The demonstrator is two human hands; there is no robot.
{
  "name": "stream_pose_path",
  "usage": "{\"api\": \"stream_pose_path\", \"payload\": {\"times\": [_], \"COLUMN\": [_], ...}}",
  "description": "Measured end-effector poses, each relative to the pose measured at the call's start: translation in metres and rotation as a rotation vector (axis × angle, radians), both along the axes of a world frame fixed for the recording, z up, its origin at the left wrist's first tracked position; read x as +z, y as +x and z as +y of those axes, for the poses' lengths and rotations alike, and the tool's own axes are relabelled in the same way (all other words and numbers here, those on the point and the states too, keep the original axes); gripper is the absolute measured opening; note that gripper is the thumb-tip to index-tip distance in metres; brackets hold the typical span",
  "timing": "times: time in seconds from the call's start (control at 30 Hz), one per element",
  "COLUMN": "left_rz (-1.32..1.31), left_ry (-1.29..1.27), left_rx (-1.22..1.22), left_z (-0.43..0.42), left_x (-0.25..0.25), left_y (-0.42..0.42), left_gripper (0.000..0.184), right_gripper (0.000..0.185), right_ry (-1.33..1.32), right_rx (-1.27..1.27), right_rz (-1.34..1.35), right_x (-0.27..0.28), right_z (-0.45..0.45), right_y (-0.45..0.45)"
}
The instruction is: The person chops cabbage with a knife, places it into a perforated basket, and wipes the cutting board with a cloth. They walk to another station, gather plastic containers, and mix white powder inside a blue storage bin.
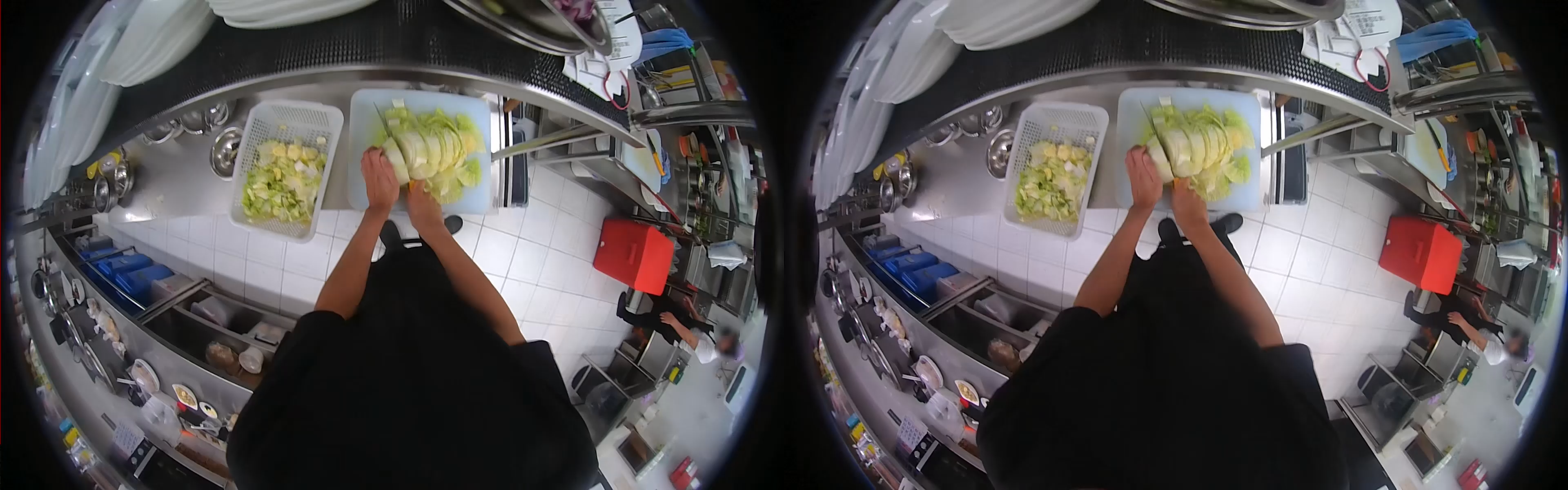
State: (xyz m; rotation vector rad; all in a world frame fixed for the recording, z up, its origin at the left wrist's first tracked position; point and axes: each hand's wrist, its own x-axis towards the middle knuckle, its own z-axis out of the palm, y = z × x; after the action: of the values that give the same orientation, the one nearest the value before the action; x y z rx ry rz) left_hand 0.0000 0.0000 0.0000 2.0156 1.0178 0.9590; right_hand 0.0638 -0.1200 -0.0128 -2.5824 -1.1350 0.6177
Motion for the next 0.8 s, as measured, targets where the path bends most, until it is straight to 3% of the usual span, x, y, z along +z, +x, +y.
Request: {"api": "stream_pose_path", "payload": {"times": [0.07, 0.17, 0.27, 0.37, 0.47, 0.57, 0.6, 0.7, 0.8], "left_rz": [-0.123, -0.031, 0.014, 0.098, 0.133, 0.067, -0.023, -0.058, 0.160], "left_ry": [-0.052, -0.056, -0.121, -0.335, -0.410, -0.568, -0.881, -0.817, -0.004], "left_rx": [0.022, 0.035, 0.097, 0.053, 0.080, 0.049, 0.071, -0.002, -0.062], "left_z": [-0.001, -0.007, -0.020, -0.032, -0.031, -0.011, -0.003, 0.001, -0.009], "left_x": [-0.017, -0.002, 0.000, 0.020, 0.027, 0.033, 0.040, 0.052, 0.048], "left_y": [-0.002, -0.019, -0.030, -0.034, -0.033, -0.035, -0.037, -0.052, -0.056], "left_gripper": [0.031, 0.033, 0.045, 0.067, 0.076, 0.071, 0.065, 0.068, 0.074], "right_gripper": [0.039, 0.038, 0.039, 0.040, 0.041, 0.042, 0.042, 0.042, 0.042], "right_ry": [-0.022, -0.089, -0.178, -0.131, -0.065, -0.028, 0.000, 0.040, -0.028], "right_rx": [0.014, 0.091, 0.037, 0.057, 0.108, 0.143, 0.146, 0.151, 0.149], "right_rz": [-0.017, 0.032, 0.093, 0.022, -0.085, -0.201, -0.196, -0.176, -0.102], "right_x": [-0.003, 0.054, 0.075, 0.048, 0.034, 0.023, 0.019, 0.012, 0.014], "right_z": [-0.008, -0.053, -0.098, -0.106, -0.079, -0.051, -0.048, -0.037, -0.031], "right_y": [0.004, -0.011, -0.018, -0.015, -0.004, 0.010, 0.014, 0.034, 0.050]}}
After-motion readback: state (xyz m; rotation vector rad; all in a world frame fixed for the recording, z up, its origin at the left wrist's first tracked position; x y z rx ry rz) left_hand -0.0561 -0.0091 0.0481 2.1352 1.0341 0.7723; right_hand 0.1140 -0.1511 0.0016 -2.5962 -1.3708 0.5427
